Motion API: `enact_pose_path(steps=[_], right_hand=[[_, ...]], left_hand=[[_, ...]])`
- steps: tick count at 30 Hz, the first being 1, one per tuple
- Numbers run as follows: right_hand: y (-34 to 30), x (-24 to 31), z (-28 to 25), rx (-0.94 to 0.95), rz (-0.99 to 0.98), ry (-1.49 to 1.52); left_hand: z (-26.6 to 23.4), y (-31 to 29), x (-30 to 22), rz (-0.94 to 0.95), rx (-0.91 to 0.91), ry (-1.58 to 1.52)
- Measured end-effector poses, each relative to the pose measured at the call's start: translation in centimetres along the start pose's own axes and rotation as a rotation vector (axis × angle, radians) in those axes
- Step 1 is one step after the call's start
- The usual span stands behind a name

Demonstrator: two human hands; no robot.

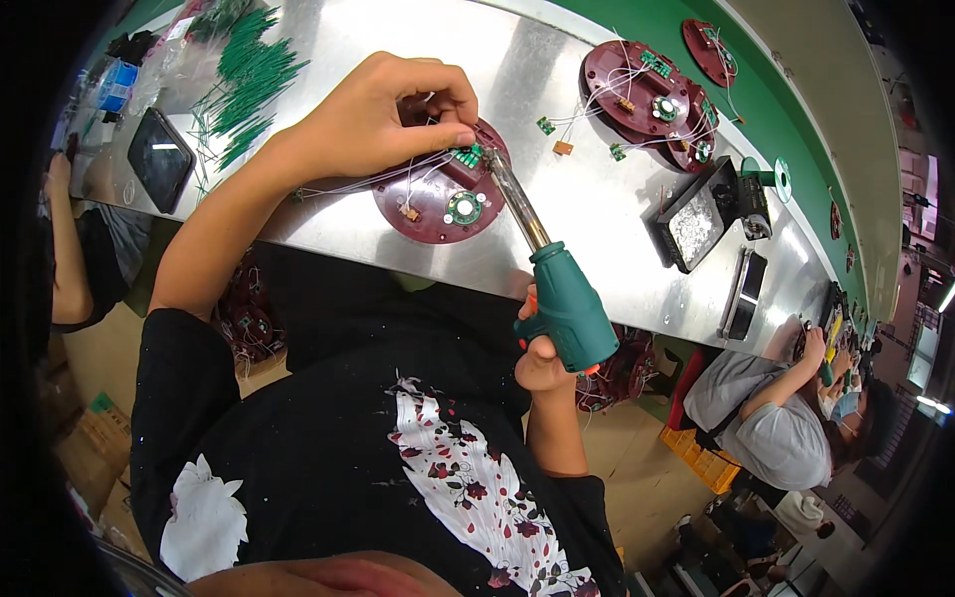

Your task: Soldering electronic components onto circular printed circuit boards at an assembly line station.

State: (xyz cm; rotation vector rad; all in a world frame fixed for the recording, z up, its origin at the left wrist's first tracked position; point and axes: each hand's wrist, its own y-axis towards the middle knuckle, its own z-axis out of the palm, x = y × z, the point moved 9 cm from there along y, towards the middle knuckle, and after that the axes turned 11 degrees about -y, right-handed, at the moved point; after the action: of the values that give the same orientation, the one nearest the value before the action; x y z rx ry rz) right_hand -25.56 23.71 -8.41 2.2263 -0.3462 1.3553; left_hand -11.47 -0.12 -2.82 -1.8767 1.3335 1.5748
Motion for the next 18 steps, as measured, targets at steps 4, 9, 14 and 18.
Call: enact_pose_path(steps=[4, 9, 14, 18], right_hand=[[-0.12, 0.08, 0.08, 0.006, -0.031, -0.019], [-0.19, 0.0, -0.06, 0.037, -0.056, -0.053], [0.24, 0.21, 0.09, 0.02, -0.067, -0.037], [0.22, -0.57, -0.54, -0.065, -0.065, 0.02]], left_hand=[[0.07, -0.2, 0.23, 0.022, -0.008, -0.003], [0.19, -0.12, 0.26, 0.008, -0.021, -0.021], [0.19, -0.11, 0.49, -0.011, -0.023, 0.002], [0.19, -0.23, 0.36, 0.093, -0.041, 0.018]])
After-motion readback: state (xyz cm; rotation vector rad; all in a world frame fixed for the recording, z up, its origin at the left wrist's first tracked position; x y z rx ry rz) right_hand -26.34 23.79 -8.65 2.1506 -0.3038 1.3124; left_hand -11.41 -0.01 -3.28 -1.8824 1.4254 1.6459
